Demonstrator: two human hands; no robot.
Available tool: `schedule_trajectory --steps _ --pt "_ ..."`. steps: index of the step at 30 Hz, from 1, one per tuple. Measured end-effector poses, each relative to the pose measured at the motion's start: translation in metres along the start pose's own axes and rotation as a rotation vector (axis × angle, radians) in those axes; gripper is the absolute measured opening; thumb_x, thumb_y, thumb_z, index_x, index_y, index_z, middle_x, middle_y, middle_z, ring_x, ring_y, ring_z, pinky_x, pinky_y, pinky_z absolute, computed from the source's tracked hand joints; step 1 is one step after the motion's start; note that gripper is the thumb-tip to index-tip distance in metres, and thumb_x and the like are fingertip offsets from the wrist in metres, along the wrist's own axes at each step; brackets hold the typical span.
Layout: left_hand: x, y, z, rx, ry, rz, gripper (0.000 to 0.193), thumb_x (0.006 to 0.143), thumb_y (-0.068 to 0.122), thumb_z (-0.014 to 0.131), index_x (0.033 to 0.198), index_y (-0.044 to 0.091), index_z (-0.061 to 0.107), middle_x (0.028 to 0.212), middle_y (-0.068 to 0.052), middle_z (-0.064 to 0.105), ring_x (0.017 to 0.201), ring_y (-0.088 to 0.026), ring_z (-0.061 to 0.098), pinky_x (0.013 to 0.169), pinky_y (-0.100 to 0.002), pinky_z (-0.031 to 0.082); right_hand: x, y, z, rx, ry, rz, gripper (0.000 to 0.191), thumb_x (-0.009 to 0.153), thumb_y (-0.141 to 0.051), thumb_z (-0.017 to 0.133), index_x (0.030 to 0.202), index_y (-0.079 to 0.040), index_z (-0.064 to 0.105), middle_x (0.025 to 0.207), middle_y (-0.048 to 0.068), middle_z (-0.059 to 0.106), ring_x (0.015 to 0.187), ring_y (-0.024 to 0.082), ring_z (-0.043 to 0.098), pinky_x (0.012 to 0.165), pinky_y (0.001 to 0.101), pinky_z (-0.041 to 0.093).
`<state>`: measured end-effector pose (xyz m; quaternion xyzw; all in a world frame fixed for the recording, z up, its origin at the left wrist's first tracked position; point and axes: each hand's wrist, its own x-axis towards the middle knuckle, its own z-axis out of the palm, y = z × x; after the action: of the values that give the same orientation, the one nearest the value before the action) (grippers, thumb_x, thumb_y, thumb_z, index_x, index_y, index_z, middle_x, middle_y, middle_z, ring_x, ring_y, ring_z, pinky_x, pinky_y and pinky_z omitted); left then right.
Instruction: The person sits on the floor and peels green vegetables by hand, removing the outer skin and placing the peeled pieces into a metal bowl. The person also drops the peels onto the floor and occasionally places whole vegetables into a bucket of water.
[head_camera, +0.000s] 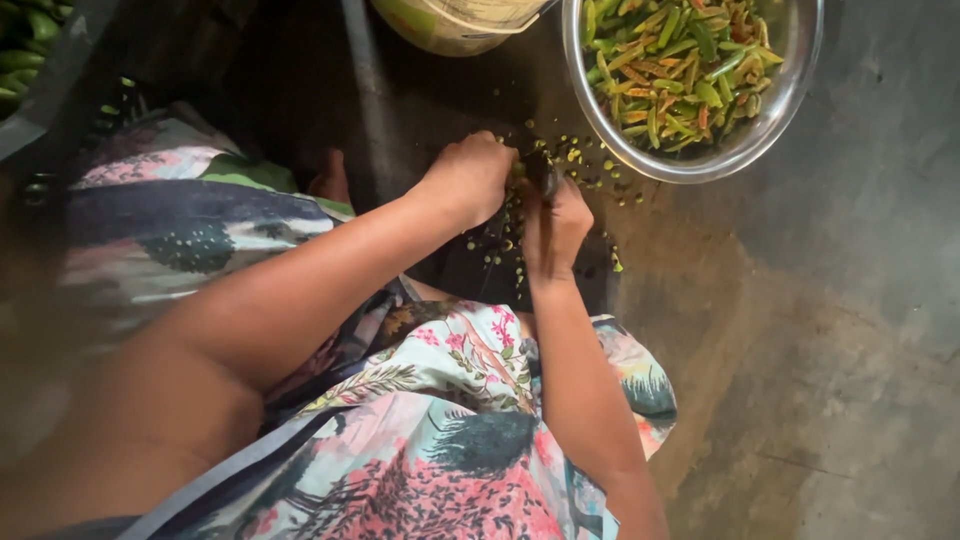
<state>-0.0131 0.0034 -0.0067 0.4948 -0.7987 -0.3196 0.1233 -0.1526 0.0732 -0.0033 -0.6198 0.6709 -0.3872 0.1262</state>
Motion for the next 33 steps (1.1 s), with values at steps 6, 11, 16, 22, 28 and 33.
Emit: schedule_trajectory --steps 6,11,16,22,28,33 --pt "-0.008 -0.017 0.013 -0.367 -0.028 -0.214 0.020 0.092 0.012 0.068 0.110 0.008 0.072 0.112 -0.016 0.072 0.109 -0.034 0.067 0.091 -0.041 0.053 -0.011 -0.014 -0.004 -0.042 -0.122 0.033 0.016 0.090 -0.007 0.074 0.105 -0.004 0.073 0.094 0.018 0.071 0.080 0.035 0.069 0.072 0.0425 0.054" --pt "-0.019 -0.014 0.014 -0.787 0.045 -0.188 0.030 0.081 0.004 0.074 0.111 0.008 0.070 0.109 -0.007 0.077 0.105 -0.021 0.073 0.091 -0.030 0.054 -0.003 -0.009 -0.024 -0.079 -0.133 0.274 0.020 0.085 -0.013 0.080 0.099 0.000 0.074 0.092 0.019 0.069 0.070 0.028 0.068 0.064 0.0375 0.054" --pt "-0.014 -0.008 0.015 -0.925 0.079 -0.107 0.033 0.079 0.003 0.078 0.111 0.006 0.073 0.107 -0.008 0.078 0.100 -0.017 0.075 0.089 -0.029 0.057 -0.006 -0.002 -0.017 0.471 -0.141 0.425 0.015 0.093 -0.006 0.073 0.106 0.000 0.073 0.092 0.004 0.071 0.067 0.010 0.064 0.061 0.0240 0.051" --pt "-0.020 -0.001 0.015 -0.806 0.203 0.055 0.029 0.090 0.006 0.076 0.119 0.004 0.073 0.113 -0.013 0.076 0.103 -0.021 0.077 0.089 -0.031 0.058 -0.006 0.010 -0.019 0.476 -0.036 0.221 0.013 0.094 0.004 0.073 0.107 0.003 0.073 0.099 0.004 0.073 0.088 0.009 0.067 0.081 0.0218 0.054" --pt "-0.027 0.006 0.017 -0.780 0.345 0.201 0.025 0.088 0.002 0.077 0.112 0.004 0.076 0.105 -0.011 0.077 0.094 -0.020 0.075 0.083 -0.028 0.059 -0.012 0.009 -0.030 0.530 -0.008 0.118 0.015 0.091 0.009 0.075 0.105 0.003 0.074 0.102 0.005 0.072 0.093 0.011 0.066 0.086 0.0228 0.052" --pt "-0.031 0.007 0.026 -0.868 0.359 0.196 0.022 0.090 -0.002 0.075 0.111 0.005 0.077 0.104 -0.009 0.075 0.095 -0.018 0.074 0.083 -0.027 0.059 -0.014 0.013 -0.033 0.563 -0.022 0.145 0.014 0.092 0.010 0.070 0.103 0.002 0.074 0.101 0.005 0.072 0.092 0.012 0.067 0.085 0.0232 0.053"
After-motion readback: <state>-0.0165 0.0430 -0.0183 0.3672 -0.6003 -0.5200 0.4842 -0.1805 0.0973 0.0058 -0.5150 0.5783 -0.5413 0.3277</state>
